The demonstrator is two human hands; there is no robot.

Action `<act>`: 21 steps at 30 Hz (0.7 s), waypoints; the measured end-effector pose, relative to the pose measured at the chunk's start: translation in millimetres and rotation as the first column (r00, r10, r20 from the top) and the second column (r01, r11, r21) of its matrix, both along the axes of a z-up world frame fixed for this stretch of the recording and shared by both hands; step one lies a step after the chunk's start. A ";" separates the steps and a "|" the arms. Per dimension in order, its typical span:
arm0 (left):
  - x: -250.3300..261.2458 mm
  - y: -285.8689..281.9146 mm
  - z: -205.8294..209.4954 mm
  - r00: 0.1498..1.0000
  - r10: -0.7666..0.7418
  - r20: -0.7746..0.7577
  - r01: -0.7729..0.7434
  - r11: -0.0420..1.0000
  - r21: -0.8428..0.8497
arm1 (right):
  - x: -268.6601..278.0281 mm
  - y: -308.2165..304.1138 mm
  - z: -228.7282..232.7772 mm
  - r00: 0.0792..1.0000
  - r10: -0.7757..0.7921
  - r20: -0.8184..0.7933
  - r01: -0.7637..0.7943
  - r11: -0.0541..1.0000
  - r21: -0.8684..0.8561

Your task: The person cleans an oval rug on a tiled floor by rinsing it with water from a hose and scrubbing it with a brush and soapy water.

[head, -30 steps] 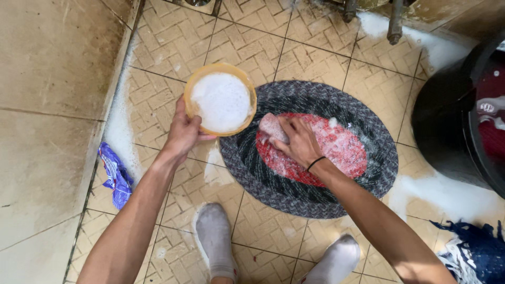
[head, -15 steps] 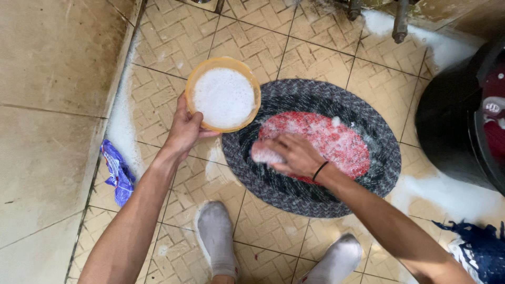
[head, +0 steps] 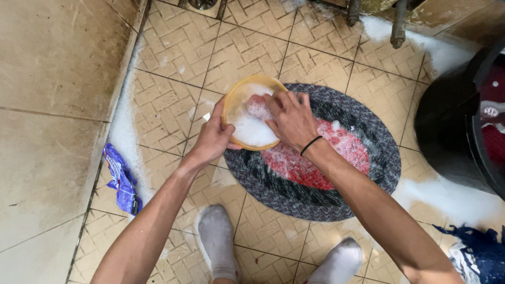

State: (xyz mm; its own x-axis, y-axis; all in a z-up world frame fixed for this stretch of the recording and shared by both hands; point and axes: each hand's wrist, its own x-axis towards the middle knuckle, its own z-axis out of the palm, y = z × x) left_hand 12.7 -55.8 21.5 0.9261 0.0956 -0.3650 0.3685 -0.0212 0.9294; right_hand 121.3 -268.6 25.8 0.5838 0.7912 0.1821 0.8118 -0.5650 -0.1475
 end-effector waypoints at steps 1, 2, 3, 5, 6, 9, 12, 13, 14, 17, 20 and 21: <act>-0.4 -0.5 1.1 1.000 0.000 -0.005 0.000 1.000 0.014 | -1.4 -0.8 0.8 0.999 0.033 -0.021 -0.033 0.999 0.008; -0.6 -1.0 2.1 1.000 0.001 -0.011 -0.001 1.000 0.027 | -1.9 -2.0 1.1 0.997 0.067 -0.042 -0.066 0.998 0.015; -0.8 -1.2 3.1 1.000 0.003 -0.016 -0.002 0.999 0.040 | -1.1 -3.6 1.0 0.985 0.137 -0.105 -0.137 0.991 0.009; -1.8 -0.9 5.4 0.999 0.004 -0.033 -0.003 1.000 0.029 | 0.0 -6.2 -1.8 0.934 0.271 -0.233 -0.276 0.961 0.012; -0.6 -0.3 7.1 0.999 0.001 -0.038 0.000 1.000 0.025 | -2.0 -4.9 -5.0 0.923 0.262 -0.280 -0.274 0.962 -0.002; 1.3 -0.4 11.4 0.993 0.018 -0.120 -0.009 0.997 0.073 | -7.6 -3.2 -14.3 0.879 0.232 -0.417 -0.271 0.962 -0.035; -3.6 3.1 13.8 0.992 -0.004 -0.124 0.006 1.000 0.019 | -2.9 -0.7 -16.5 0.797 0.221 -0.562 -0.289 0.957 -0.033; -4.0 5.0 13.5 0.991 -0.002 -0.132 0.006 1.000 0.023 | 2.2 0.5 -15.9 0.753 0.220 -0.620 -0.301 0.953 -0.027; -3.3 7.7 12.6 0.990 -0.001 -0.138 0.005 1.000 0.028 | 6.0 1.3 -14.9 0.707 0.217 -0.673 -0.312 0.950 -0.021; -1.0 21.0 10.4 0.998 0.034 -0.055 -0.033 0.999 0.031 | 16.7 -18.5 -6.6 0.525 0.259 -0.811 -0.144 0.966 0.215; -1.6 31.7 7.7 0.989 0.088 -0.115 -0.080 0.994 0.067 | 24.4 -37.1 -12.0 0.665 0.172 -0.726 0.144 0.925 0.350; -2.5 35.2 6.2 0.980 0.106 -0.167 -0.092 0.992 0.088 | 24.3 -41.5 -18.4 0.711 0.084 -0.698 0.209 0.923 0.324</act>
State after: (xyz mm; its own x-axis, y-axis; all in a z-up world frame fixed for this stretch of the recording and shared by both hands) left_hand 10.2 -20.6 27.7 0.8353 0.2185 -0.5045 0.5256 -0.0480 0.8494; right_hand 145.6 -310.0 7.4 0.7028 0.7106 -0.0344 0.3605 -0.3973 -0.8439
